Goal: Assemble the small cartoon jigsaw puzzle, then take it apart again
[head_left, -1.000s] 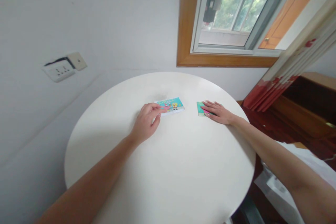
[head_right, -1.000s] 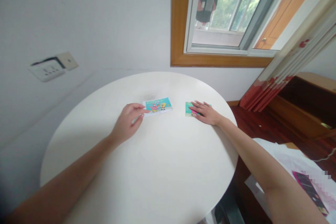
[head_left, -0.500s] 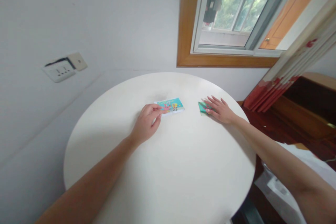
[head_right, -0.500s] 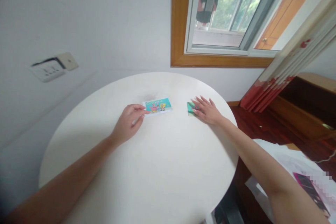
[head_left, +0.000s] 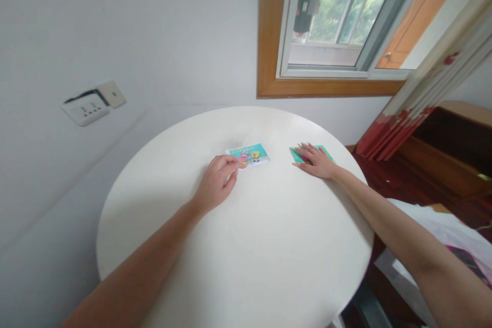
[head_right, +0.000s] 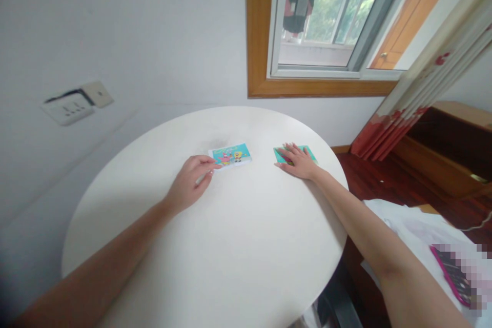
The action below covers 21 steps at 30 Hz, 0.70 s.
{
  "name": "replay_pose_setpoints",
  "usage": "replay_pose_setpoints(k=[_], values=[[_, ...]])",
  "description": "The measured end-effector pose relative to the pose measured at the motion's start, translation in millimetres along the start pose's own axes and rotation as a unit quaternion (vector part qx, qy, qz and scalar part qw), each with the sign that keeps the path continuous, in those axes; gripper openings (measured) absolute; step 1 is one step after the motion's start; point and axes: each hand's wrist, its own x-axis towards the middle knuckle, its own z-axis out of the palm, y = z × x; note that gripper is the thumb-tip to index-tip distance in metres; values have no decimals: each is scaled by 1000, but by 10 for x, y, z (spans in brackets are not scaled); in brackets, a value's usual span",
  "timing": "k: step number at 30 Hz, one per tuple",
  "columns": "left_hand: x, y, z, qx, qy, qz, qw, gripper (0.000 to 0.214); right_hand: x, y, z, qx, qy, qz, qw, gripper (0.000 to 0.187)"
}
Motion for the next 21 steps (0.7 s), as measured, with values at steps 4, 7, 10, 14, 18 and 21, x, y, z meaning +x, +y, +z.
replay_pose_setpoints(k=[4,7,10,14,18,21], values=[[-23,103,7,43,-95,14,994,40,-80,-184,-177,-7,42,11,999,60],[-146,338,27,120,-150,-26,981,49,-248,-571,-257,5,65,-51,997,57],[-346,561,84,159,-159,-73,972,57,-464,-1030,-162,28,69,-83,994,63],[-548,646,177,183,-159,-107,964,60,-646,-1358,82,39,38,-116,992,68],[-577,613,219,182,-172,-119,961,65,-665,-1350,159,50,26,-113,992,67],[-562,604,221,177,-184,-116,960,65,-653,-1330,119,61,16,-102,993,66]])
